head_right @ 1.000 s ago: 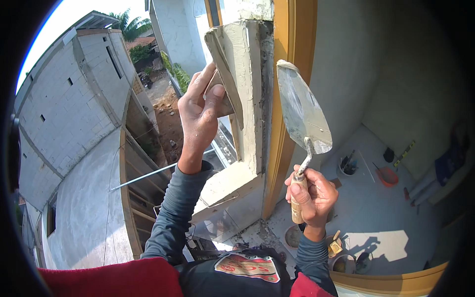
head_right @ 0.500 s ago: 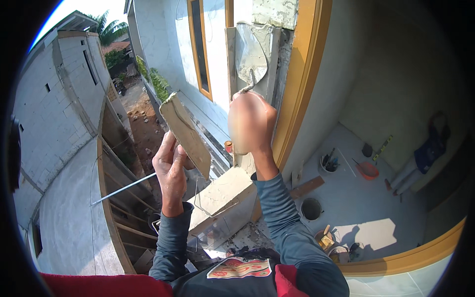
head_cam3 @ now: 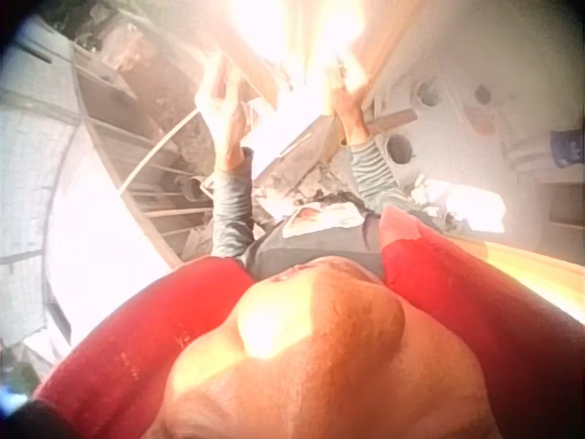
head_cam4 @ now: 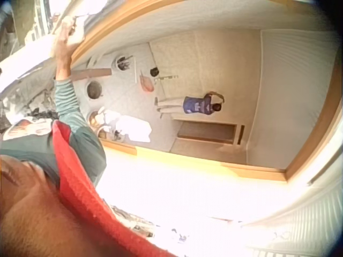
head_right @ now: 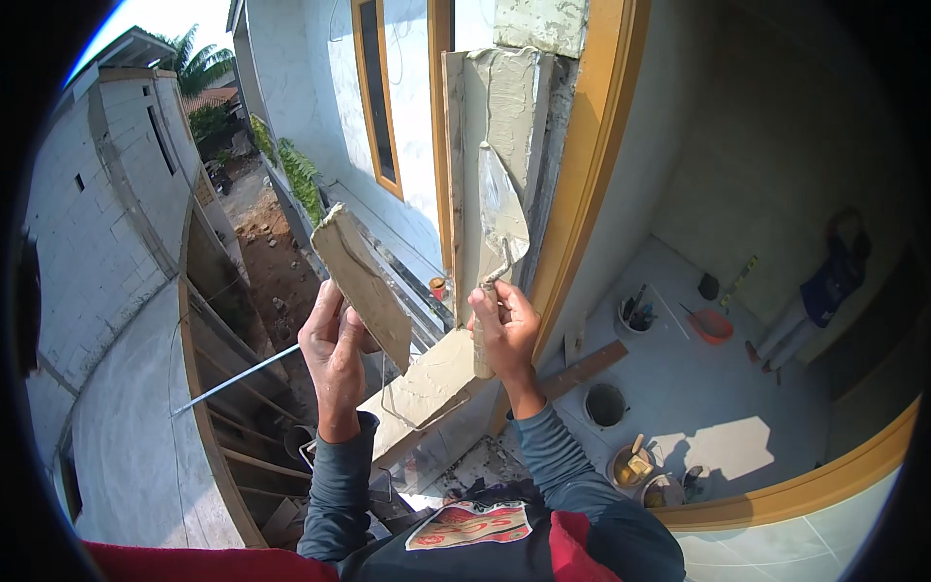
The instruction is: The person applies mortar to the vertical corner of a window frame using a trowel while holding more mortar on a wooden hawk.
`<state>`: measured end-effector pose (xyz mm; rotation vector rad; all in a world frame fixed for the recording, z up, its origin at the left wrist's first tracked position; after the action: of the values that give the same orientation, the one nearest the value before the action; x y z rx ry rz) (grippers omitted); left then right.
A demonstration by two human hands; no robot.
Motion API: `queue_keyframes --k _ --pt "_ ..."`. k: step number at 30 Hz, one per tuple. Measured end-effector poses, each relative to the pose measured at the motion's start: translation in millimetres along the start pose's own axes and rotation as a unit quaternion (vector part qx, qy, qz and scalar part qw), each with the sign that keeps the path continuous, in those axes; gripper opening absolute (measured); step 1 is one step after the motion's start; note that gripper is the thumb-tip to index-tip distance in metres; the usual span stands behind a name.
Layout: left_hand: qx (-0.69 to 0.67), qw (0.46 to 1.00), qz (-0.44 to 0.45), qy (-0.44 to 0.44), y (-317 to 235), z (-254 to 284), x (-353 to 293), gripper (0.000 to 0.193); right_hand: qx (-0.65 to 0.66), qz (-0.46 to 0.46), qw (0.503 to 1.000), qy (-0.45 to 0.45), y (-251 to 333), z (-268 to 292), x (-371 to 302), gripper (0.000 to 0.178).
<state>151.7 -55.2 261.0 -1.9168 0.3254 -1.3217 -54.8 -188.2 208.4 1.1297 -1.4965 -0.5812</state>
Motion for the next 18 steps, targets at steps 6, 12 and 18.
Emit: queue_keyframes --k 6,12,18 --pt "-0.011 1.0 0.015 0.008 -3 -8 4 0.045 0.015 0.098 0.995 -0.002 61 -43 40 0.026" --pt "-0.013 1.0 0.023 0.017 5 -15 1 0.044 0.017 0.107 0.994 -0.008 76 -65 81 0.024" --pt "-0.015 0.999 0.035 0.013 5 -6 -1 0.044 0.038 0.115 0.99 -0.073 86 -28 53 0.027"
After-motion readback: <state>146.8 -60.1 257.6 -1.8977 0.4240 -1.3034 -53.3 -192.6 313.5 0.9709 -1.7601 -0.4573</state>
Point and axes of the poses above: each hand's wrist, its own x-axis towards the middle knuckle, its own z-axis out of the back of the hand, y = z × x, the point moved 9 cm from there along x, towards the middle knuckle, and after that the axes turned 2 degrees about -z, right-handed, at the moved point
